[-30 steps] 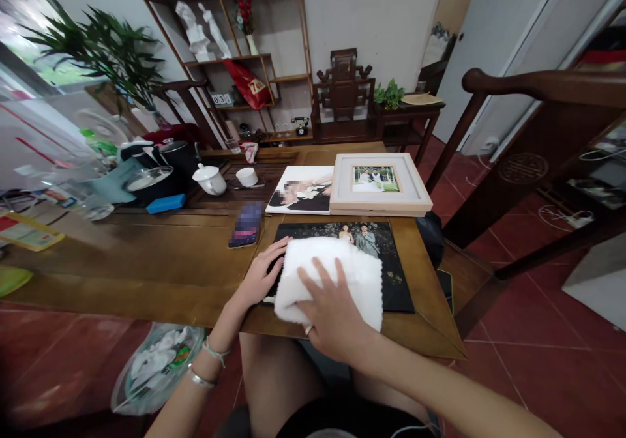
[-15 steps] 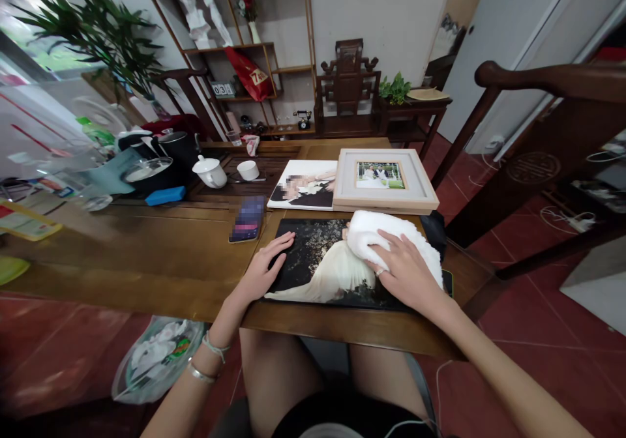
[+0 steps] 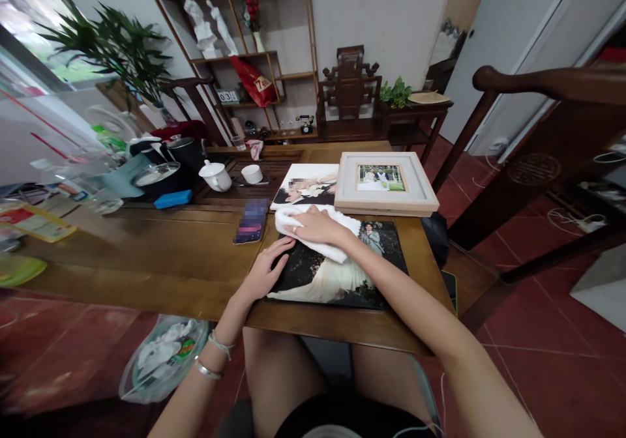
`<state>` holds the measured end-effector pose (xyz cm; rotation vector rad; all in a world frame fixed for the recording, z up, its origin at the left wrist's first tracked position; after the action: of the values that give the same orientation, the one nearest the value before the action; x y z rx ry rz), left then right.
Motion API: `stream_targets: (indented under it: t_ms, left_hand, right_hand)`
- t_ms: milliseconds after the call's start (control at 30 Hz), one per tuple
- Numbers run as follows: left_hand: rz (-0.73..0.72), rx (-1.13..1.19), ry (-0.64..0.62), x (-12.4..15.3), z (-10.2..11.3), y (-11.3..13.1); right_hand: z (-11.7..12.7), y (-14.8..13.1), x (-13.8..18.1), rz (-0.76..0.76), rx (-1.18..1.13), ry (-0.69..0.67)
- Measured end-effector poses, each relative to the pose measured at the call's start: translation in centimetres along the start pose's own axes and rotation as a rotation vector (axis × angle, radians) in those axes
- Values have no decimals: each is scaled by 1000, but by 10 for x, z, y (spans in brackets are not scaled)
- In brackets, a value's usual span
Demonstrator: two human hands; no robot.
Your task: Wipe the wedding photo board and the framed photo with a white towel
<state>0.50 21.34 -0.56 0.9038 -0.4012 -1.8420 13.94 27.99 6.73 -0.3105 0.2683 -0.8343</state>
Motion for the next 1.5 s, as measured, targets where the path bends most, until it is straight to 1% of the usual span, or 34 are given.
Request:
stream_targets:
  t_ms: [100, 167, 233, 333, 433, 567, 633, 667, 700, 767, 833, 900, 967, 1000, 1033, 1100, 1200, 1267, 1333, 1400, 1500]
  left_hand:
    - [14, -15, 2, 0, 0, -1]
    - [19, -17, 1, 0, 0, -1]
    - [21, -7, 1, 0, 0, 1]
    - [13, 31, -10, 0, 1, 4]
    - [-6, 62, -31, -1, 1, 6]
    - [-18, 78, -30, -2, 2, 7]
    - [-22, 82, -27, -2, 2, 7]
    - [-24, 83, -25, -3, 1, 7]
    - [-26, 83, -23, -3, 1, 7]
    - [-30, 83, -18, -3, 1, 7]
    - [-32, 77, -14, -3, 1, 8]
    - [-28, 68, -16, -2, 1, 7]
    - [-21, 60, -20, -2, 1, 7]
    - [-16, 58, -21, -2, 1, 7]
    - [-14, 58, -23, -2, 1, 6]
    - [-12, 64, -25, -2, 1, 6]
    - [-17, 75, -25, -2, 1, 6]
    - [-26, 77, -20, -1, 2, 6]
    - [-35, 79, -14, -1, 2, 6]
    - [-36, 79, -11, -1, 2, 6]
    - [-27, 74, -12, -1, 1, 6]
  right_hand:
    - [-3, -9, -22, 11, -7, -25]
    - [-4, -10, -21, 15, -7, -18]
    - [-5, -5, -10, 14, -7, 0]
    - [-1, 10, 21, 19, 6, 54]
    - [7, 34, 64, 23, 42, 136]
    - [19, 76, 118, -62, 92, 210]
    - [23, 88, 138, -88, 127, 253]
    - [24, 89, 146, -91, 150, 278]
    - [25, 86, 152, -87, 172, 301]
    - [20, 66, 162, -43, 187, 310]
    - [8, 32, 171, 51, 143, 256]
    - [-5, -5, 179, 174, 77, 168]
    - [-14, -29, 181, 259, 19, 100]
    - [-16, -32, 179, 279, -2, 83]
    - [-16, -30, 175, 283, -12, 80]
    - [-11, -10, 161, 259, 8, 119]
    - [1, 41, 138, 160, 117, 235]
    - [7, 69, 129, 70, 187, 280]
    - [8, 80, 127, 17, 225, 270]
    - [3, 71, 133, 22, 227, 217]
    - [-11, 29, 151, 111, 176, 105]
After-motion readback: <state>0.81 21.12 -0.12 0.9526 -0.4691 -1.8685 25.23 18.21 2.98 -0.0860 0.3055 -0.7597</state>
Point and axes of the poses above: each hand's wrist, its own x-axis away from the middle knuckle, its own z-axis out of the back of the hand, y = z × x, the point moved 5 cm from there along -x, towards the middle knuckle, and after that the axes turned 6 degrees about y, right-handed, at the moved point
